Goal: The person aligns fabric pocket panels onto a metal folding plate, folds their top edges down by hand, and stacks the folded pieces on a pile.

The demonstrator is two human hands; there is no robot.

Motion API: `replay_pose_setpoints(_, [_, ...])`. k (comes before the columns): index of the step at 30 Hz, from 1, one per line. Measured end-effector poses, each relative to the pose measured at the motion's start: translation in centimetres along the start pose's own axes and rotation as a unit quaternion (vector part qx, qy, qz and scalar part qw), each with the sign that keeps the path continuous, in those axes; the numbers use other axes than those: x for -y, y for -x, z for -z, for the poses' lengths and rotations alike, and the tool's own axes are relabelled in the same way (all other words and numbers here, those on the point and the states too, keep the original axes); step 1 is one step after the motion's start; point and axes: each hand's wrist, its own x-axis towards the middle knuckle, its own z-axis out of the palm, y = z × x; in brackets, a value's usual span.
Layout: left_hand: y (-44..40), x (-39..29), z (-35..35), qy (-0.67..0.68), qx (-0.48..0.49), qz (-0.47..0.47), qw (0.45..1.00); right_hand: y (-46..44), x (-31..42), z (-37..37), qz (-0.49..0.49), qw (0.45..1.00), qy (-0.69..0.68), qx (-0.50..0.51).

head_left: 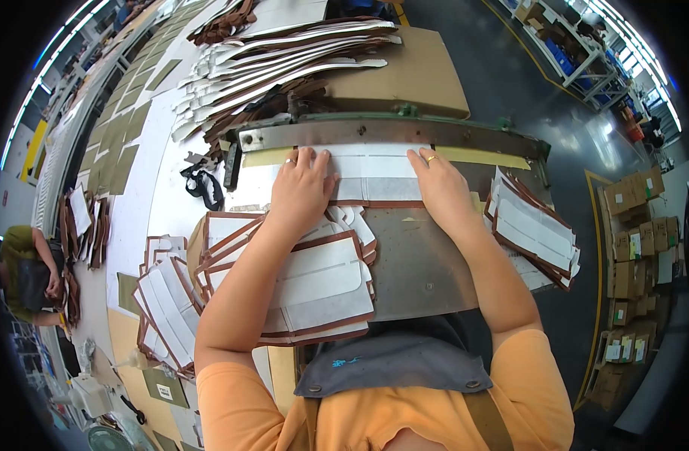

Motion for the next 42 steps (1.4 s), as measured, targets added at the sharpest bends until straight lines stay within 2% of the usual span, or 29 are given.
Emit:
replay_pose_setpoints(6, [0.4,-0.2,-0.2,-0.01,-0.011,0.008,1.0,0.0,-0.1,0.0,0.019,0.999,0.016,-0.023])
replay_pose_setpoints(9, [0.4,0.0,-0.4,-0.011,-0.018,-0.003,1.0,-1.4,-0.2,1.5,-0.005,0.997,-0.049,0.056])
replay_pose_setpoints(12, [0.5,0.2,-0.5,-0.001,-0.022,-0.006,1.0,-3.9,1.1,0.5,0.066,0.986,-0.146,-0.045])
replay_pose_setpoints(16, [0.3,0.9,0.0,0.04,0.022,0.029,0.999,-8.1,4.8,-2.7,0.152,0.954,-0.256,-0.027])
replay_pose_setpoints(19, [0.1,2.1,-0.4,0.142,-0.09,0.049,0.985,-10.1,6.8,-4.3,0.179,0.947,-0.265,-0.008])
replay_pose_setpoints(21, [0.0,2.8,-0.8,0.103,-0.09,0.05,0.989,-10.7,7.5,-4.6,0.189,0.956,-0.225,0.018])
replay_pose_setpoints(22, [0.0,3.0,-1.1,0.084,-0.089,0.051,0.991,-10.7,7.5,-4.6,0.196,0.956,-0.219,0.009])
replay_pose_setpoints(24, [-0.1,2.6,0.5,0.024,0.004,0.066,0.998,-10.2,7.1,-4.4,0.208,0.956,-0.207,-0.008])
replay_pose_setpoints(25, [-0.1,2.3,1.0,-0.006,0.052,0.072,0.996,-9.7,6.6,-4.1,0.195,0.962,-0.189,-0.002])
replay_pose_setpoints(27, [-0.2,2.1,0.8,-0.028,0.075,0.08,0.994,-8.8,4.7,-2.9,0.171,0.974,-0.15,0.009])
replay_pose_setpoints(31, [-0.4,1.9,0.7,-0.018,0.074,0.087,0.993,-8.0,1.9,-1.5,0.05,0.98,-0.172,0.092])
replay_pose_setpoints(34, [-0.4,2.2,-0.9,0.071,-0.105,0.091,0.988,-8.1,1.7,0.4,-0.011,0.963,-0.208,0.171])
replay_pose_setpoints(37, [-1.9,3.1,-0.2,0.165,-0.267,0.108,0.943,-7.8,-0.6,3.7,-0.093,0.879,-0.458,0.094])
replay_pose_setpoints(39, [-2.1,3.6,0.4,0.204,-0.343,0.112,0.91,-6.7,-1.1,6.4,-0.164,0.738,-0.654,-0.001])
replay_pose_setpoints(40, [-2.0,3.3,1.1,0.254,-0.34,0.133,0.896,-5.8,-1.2,7.0,-0.193,0.647,-0.736,-0.052])
replay_pose_setpoints(42, [-1.8,2.9,1.9,0.276,-0.332,0.152,0.889,-3.9,-0.4,5.6,-0.237,0.588,-0.771,-0.059])
